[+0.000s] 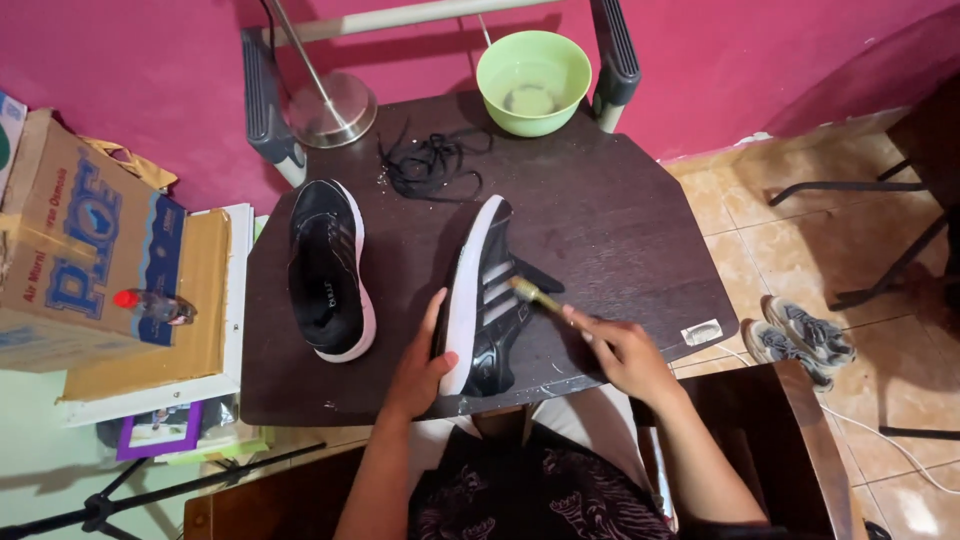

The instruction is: A person is cleaning or treating the white rubber sides of black sneakers using a small brush and a liquid solution.

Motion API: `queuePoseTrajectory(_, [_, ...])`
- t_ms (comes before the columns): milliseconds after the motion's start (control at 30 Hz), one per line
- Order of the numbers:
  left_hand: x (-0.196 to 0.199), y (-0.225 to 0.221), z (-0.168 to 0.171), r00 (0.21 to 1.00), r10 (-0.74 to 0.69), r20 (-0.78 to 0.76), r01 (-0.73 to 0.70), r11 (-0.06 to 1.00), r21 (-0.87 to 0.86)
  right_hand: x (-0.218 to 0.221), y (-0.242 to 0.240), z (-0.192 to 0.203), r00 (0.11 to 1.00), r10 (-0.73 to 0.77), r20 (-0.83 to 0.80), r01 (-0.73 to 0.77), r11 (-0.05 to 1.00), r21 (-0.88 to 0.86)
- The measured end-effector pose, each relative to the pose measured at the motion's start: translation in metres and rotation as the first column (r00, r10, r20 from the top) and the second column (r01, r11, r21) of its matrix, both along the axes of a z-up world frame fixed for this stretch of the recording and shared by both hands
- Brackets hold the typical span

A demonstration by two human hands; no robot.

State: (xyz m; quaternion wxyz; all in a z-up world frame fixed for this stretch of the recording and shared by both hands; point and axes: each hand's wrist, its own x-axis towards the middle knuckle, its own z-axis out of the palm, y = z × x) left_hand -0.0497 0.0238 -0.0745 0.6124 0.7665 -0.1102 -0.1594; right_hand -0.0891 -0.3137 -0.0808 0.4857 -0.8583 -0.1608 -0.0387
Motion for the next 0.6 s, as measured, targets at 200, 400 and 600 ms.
queuePoseTrajectory(200, [0.014,-0.011,-0.029,0.992,0.098,0.083,-0.078,0.971,-0.225,0.005,0.011,0.019,0.989,-0.103,0.108,0.102,0.995,0.017])
queuePoseTrajectory(400, [0.016,-0.018,-0.043,0.987,0.141,0.076,-0.098,0.909,-0.404,-0.007,0.027,0.009,0.998,0.022,0.060,-0.026,0.997,0.072])
queuePoseTrajectory(600, [0.015,-0.029,-0.045,0.986,0.154,0.062,-0.104,0.864,-0.492,0.002,0.005,-0.069,0.977,-0.025,0.213,-0.022,0.976,0.216])
